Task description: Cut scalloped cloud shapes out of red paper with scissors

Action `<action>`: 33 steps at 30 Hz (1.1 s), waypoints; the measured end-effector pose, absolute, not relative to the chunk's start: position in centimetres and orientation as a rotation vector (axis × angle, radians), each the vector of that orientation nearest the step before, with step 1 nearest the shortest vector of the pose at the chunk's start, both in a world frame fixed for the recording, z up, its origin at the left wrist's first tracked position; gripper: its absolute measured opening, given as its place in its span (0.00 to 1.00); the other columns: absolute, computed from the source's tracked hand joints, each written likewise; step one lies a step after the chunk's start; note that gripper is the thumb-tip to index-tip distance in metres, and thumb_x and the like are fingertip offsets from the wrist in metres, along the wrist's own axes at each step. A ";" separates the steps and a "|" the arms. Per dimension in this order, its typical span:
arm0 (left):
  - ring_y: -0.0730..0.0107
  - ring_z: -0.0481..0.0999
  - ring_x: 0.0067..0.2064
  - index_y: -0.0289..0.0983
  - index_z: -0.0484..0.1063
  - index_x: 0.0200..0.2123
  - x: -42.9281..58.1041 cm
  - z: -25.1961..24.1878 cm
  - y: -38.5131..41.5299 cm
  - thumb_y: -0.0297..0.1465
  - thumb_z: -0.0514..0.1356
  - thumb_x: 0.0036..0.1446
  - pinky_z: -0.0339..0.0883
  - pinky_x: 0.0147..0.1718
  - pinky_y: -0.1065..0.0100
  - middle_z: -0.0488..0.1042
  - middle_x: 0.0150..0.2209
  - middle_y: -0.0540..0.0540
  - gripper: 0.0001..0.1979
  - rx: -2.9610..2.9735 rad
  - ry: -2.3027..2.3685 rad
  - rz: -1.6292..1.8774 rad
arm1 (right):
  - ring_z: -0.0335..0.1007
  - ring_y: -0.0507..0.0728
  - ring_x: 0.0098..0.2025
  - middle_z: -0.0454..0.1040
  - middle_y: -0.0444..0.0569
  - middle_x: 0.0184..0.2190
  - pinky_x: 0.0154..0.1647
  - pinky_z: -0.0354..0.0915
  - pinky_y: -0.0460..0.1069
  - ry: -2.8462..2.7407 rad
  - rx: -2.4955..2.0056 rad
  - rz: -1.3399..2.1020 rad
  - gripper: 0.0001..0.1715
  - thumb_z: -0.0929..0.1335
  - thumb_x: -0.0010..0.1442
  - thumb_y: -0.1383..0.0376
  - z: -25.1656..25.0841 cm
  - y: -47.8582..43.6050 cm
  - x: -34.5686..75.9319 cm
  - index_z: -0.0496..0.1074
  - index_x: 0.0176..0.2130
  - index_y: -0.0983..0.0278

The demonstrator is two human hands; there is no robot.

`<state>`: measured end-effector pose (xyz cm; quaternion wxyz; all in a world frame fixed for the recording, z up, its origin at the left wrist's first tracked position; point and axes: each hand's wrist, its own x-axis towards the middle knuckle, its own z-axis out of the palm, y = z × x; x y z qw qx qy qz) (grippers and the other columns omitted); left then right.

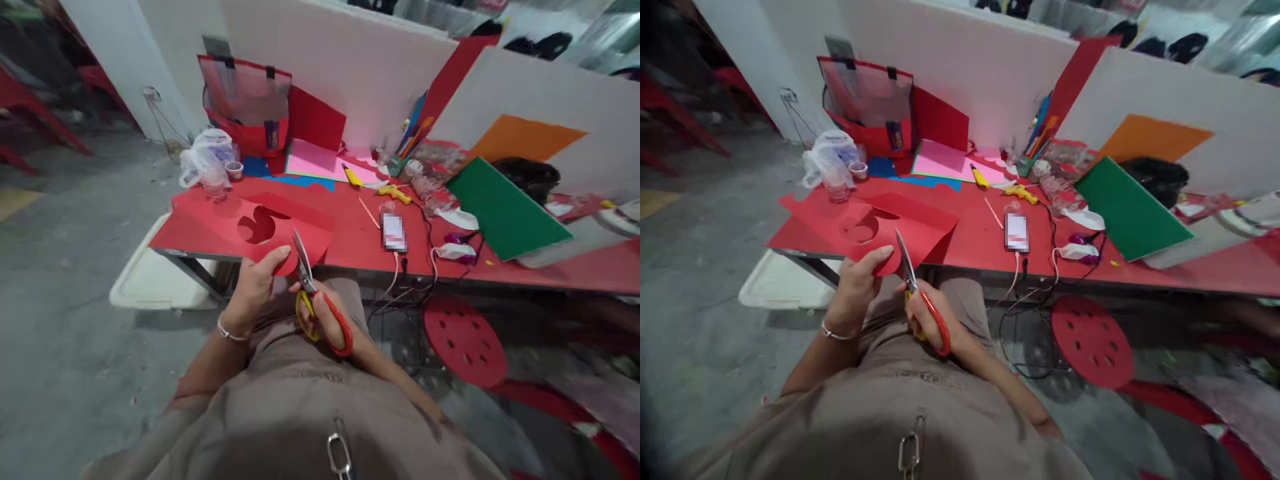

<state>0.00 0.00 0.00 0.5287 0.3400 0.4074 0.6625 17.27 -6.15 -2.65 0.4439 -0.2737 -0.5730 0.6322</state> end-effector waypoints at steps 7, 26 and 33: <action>0.66 0.82 0.35 0.39 0.81 0.32 0.4 0.8 0.0 0.38 0.77 0.52 0.80 0.44 0.66 0.85 0.35 0.48 0.12 0.842 0.957 1.647 | 0.61 0.49 0.22 0.67 0.41 0.30 0.22 0.62 0.44 -1.397 -0.720 1.605 0.33 0.64 0.80 0.38 -3.4 -6.2 17.4 0.74 0.60 0.62; 0.64 0.84 0.39 0.39 0.83 0.34 0.1 1.5 -0.3 0.36 0.78 0.51 0.81 0.49 0.63 0.87 0.39 0.46 0.11 0.857 0.947 1.650 | 0.57 0.51 0.19 0.64 0.40 0.25 0.19 0.57 0.49 -1.401 -0.795 1.578 0.38 0.64 0.77 0.34 -1.8 -6.4 17.3 0.75 0.54 0.64; 0.63 0.84 0.38 0.39 0.83 0.32 -0.4 1.5 -0.6 0.36 0.77 0.54 0.81 0.48 0.63 0.86 0.37 0.46 0.09 0.863 0.952 1.591 | 0.56 0.50 0.18 0.63 0.39 0.25 0.18 0.57 0.48 -1.409 -0.818 1.591 0.41 0.64 0.76 0.32 -1.7 -6.5 17.4 0.74 0.55 0.67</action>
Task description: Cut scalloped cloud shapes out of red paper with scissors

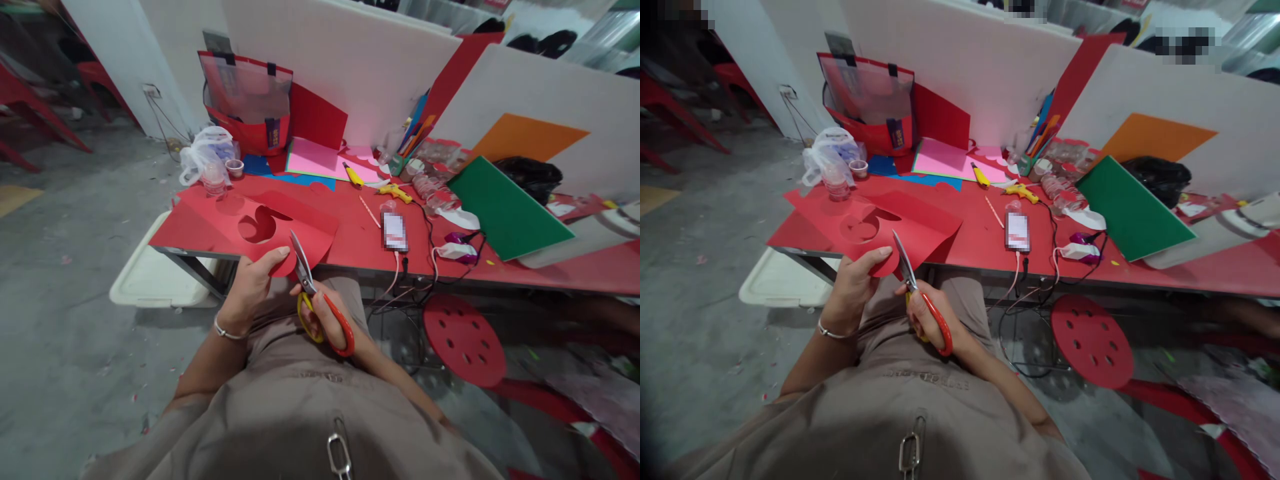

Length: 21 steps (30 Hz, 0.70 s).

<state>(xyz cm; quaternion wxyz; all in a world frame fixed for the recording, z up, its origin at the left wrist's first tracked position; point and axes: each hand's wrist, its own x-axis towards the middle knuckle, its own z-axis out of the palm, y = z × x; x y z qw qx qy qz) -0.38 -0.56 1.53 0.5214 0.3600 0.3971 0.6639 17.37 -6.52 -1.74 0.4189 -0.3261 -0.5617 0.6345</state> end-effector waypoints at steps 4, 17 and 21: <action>0.63 0.84 0.38 0.39 0.82 0.30 -0.6 1.7 -0.8 0.36 0.77 0.55 0.80 0.47 0.63 0.86 0.36 0.47 0.10 0.866 0.992 1.566 | 0.57 0.49 0.19 0.64 0.38 0.25 0.19 0.58 0.45 -1.425 -0.779 1.571 0.39 0.64 0.78 0.35 -1.9 -6.5 17.3 0.75 0.56 0.67; 0.64 0.84 0.36 0.39 0.82 0.35 -0.5 2.7 -1.1 0.33 0.78 0.49 0.80 0.44 0.63 0.86 0.37 0.48 0.12 0.783 0.943 1.585 | 0.55 0.48 0.17 0.62 0.37 0.24 0.17 0.57 0.45 -1.413 -0.789 1.605 0.38 0.65 0.77 0.34 -1.5 -6.6 17.5 0.76 0.53 0.65; 0.65 0.83 0.35 0.39 0.81 0.34 -0.6 2.5 -1.1 0.33 0.78 0.51 0.79 0.43 0.64 0.86 0.36 0.48 0.11 0.779 0.943 1.565 | 0.54 0.49 0.18 0.63 0.38 0.25 0.17 0.55 0.46 -1.399 -0.830 1.619 0.39 0.65 0.76 0.32 -1.5 -6.7 17.5 0.76 0.54 0.64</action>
